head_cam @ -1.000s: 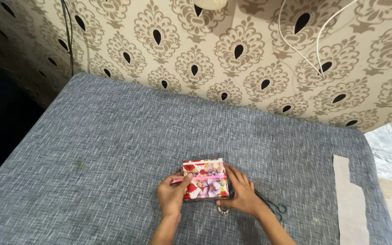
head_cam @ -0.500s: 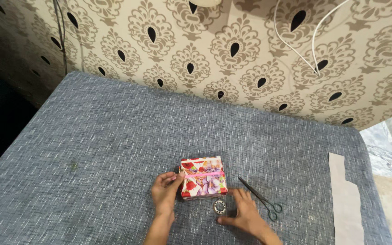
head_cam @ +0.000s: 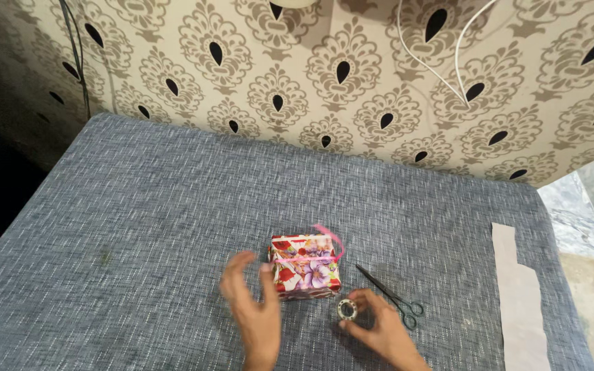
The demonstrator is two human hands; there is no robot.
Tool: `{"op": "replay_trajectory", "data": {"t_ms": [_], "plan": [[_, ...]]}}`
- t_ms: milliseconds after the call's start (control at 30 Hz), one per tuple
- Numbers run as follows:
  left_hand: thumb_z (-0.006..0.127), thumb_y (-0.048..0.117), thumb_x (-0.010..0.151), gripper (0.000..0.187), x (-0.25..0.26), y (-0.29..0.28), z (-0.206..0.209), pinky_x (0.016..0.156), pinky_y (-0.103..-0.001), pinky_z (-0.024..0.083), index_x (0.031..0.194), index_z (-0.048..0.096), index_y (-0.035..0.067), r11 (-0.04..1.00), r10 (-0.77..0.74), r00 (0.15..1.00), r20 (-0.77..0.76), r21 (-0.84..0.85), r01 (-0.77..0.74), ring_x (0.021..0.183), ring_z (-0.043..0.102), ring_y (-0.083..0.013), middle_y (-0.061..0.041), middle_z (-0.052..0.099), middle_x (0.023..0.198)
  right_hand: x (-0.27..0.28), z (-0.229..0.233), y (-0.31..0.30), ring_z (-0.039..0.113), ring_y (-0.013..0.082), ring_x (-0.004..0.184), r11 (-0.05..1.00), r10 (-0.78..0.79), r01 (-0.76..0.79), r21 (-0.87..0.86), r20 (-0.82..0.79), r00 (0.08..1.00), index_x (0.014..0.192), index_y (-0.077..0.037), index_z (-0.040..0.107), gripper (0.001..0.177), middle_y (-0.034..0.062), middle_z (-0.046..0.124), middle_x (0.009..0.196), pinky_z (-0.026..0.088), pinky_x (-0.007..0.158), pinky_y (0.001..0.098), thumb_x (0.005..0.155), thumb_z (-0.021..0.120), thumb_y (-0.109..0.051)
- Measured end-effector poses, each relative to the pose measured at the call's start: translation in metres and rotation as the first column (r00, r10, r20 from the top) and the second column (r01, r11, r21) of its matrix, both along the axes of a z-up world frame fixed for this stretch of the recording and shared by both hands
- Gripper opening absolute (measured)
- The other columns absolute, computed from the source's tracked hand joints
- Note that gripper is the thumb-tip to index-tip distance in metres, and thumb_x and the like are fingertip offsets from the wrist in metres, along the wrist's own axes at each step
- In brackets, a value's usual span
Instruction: The person wraps a small box with floral-patterned paper, ties a pink ribbon around it, and secures the ribbon with tape. They use scissors to trim the ribbon ends and adjust the bow before placing the finished gift on the table.
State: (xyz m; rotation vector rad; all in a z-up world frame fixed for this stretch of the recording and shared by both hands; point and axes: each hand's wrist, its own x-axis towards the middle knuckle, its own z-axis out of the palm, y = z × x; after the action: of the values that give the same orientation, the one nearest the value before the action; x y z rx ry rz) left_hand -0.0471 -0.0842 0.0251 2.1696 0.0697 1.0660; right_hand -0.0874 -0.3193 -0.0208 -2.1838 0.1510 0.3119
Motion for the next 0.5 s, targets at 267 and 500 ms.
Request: {"op": "replay_trajectory", "data": {"t_ms": [267, 500], "plan": [[0.075, 0.018, 0.089, 0.033, -0.002, -0.057, -0.004, 0.076, -0.029, 0.063, 0.119, 0.074, 0.004, 0.610, -0.768, 0.503, -0.397, -0.693, 0.385, 0.085, 0.079, -0.0165, -0.010, 0.079, 0.097, 0.007, 0.052, -0.008, 0.069, 0.0156, 0.096, 0.996, -0.039, 0.018, 0.082, 0.262, 0.964, 0.113, -0.011, 0.071, 0.059, 0.0020, 0.072, 0.101, 0.055, 0.090, 0.0327, 0.062, 0.096, -0.024], [0.073, 0.009, 0.092, 0.030, 0.008, -0.062, -0.028, 0.075, -0.027, 0.062, 0.120, 0.076, 0.001, 0.273, -0.922, 0.350, -0.165, -0.918, 0.286, 0.084, 0.076, -0.0131, -0.013, 0.082, 0.099, 0.010, 0.076, -0.003, 0.068, 0.0162, 0.099, 0.985, 0.002, -0.060, 0.160, 0.342, 0.940, 0.117, -0.011, 0.070, 0.062, 0.0026, 0.070, 0.103, 0.054, 0.092, 0.0335, 0.062, 0.096, -0.021]]}}
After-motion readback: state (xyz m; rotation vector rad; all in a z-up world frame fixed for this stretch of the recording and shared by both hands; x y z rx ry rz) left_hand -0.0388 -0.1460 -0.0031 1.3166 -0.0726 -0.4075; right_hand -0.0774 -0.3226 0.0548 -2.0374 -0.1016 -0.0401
